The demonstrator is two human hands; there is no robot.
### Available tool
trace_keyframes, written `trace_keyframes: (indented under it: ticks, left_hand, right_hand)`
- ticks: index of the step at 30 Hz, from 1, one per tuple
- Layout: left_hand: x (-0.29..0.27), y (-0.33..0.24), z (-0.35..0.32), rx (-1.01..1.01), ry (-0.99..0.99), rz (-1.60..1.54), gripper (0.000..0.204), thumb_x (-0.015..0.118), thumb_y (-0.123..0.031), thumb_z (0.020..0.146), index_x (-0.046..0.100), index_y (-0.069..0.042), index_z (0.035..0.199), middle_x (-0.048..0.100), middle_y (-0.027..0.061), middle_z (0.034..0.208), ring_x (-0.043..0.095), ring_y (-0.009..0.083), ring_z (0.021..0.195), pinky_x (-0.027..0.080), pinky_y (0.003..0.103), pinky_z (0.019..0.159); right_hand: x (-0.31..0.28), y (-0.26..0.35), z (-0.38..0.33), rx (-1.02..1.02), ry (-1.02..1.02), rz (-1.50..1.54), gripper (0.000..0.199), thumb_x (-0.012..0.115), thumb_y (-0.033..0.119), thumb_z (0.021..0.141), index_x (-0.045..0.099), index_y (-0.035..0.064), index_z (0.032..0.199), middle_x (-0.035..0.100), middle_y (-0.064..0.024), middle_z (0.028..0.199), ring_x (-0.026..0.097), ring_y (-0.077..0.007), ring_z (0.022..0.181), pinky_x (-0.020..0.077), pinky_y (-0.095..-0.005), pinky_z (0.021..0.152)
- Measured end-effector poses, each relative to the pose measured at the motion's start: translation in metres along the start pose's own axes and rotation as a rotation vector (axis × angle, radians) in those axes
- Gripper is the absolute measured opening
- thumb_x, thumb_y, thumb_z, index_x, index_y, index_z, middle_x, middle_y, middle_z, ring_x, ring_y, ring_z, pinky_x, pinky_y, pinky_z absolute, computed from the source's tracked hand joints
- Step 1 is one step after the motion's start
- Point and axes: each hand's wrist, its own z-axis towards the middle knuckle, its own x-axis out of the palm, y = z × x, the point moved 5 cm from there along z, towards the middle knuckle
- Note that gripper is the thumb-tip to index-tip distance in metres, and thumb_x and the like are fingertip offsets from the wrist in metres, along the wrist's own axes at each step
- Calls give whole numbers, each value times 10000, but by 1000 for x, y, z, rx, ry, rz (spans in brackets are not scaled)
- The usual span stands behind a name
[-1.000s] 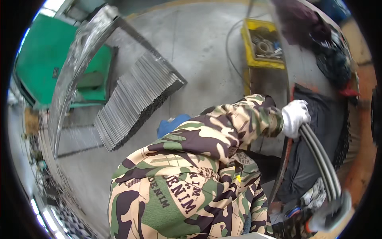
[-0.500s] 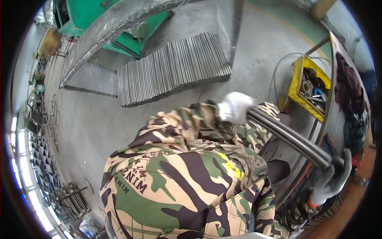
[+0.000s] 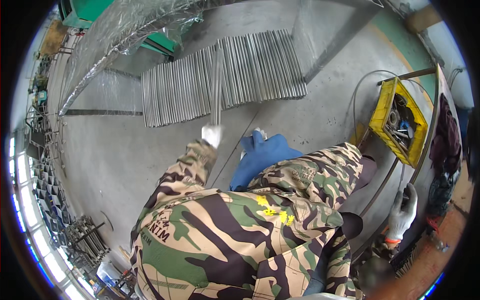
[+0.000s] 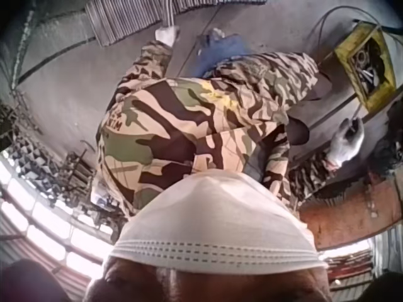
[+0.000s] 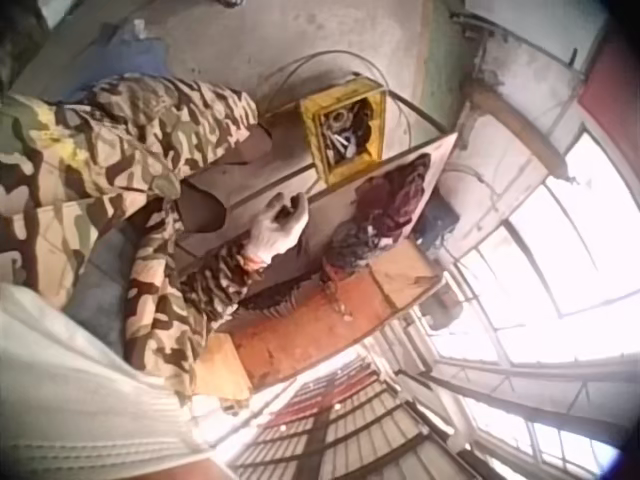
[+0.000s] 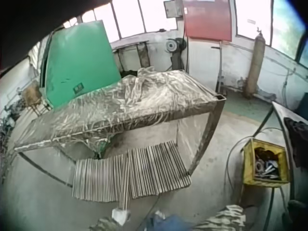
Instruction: Cleaning and polishing the ends of a bundle of metal tubes using a handheld power tool on a workbench.
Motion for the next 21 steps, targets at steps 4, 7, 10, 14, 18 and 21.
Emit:
trace_keyframes:
  ticks: [4,7,10,14,18,21]
  left_hand:
    - [51,76,52,-599,26,-588,159,650,-256,873,738,-127,842,723,84,748,723,282,728,580,400,674]
    - [9,47,106,-168,227,-82,236,580,-255,911,748,-100,856,725,74,736,706,233,680,546,385,641]
    - [36,69,126,-438,352,-428,289,518,-239,938,735,-59,878,708,81,741,689,225,702,523,380,649]
    - [79,110,126,-312,459,-341,300,524,-254,922,724,-31,930,719,103,793,703,234,763,531,382,684]
    - [49,49,150,-516,446,-401,303,539,-261,914,723,-26,966,743,128,850,722,278,798,559,392,709]
    - [102,114,118,-395,585,-160,361,512,-304,972,720,-9,965,743,128,845,731,300,811,570,400,763]
  right_hand:
    - [4,1,4,99,79,7,377,650,91,1013,590,-8,1371,682,-107,1131,638,-164,958,525,-309,882]
    - [0,-5,-11,174,101,-57,363,660,99,1006,605,-7,1349,685,-107,1116,642,-165,953,526,-307,885]
    - [1,-4,-27,213,109,-108,350,673,102,995,621,-9,1323,692,-108,1097,649,-164,936,530,-304,878]
    - [4,-13,-40,229,145,-108,332,687,102,983,639,-12,1291,712,-124,1087,671,-176,939,539,-310,873]
    - [3,-10,-52,274,130,-144,321,688,106,982,645,-12,1277,724,-133,1095,692,-192,959,545,-324,883]
    - [13,-7,-40,253,216,-170,316,686,101,981,646,-13,1272,725,-125,1096,694,-194,964,545,-323,886]
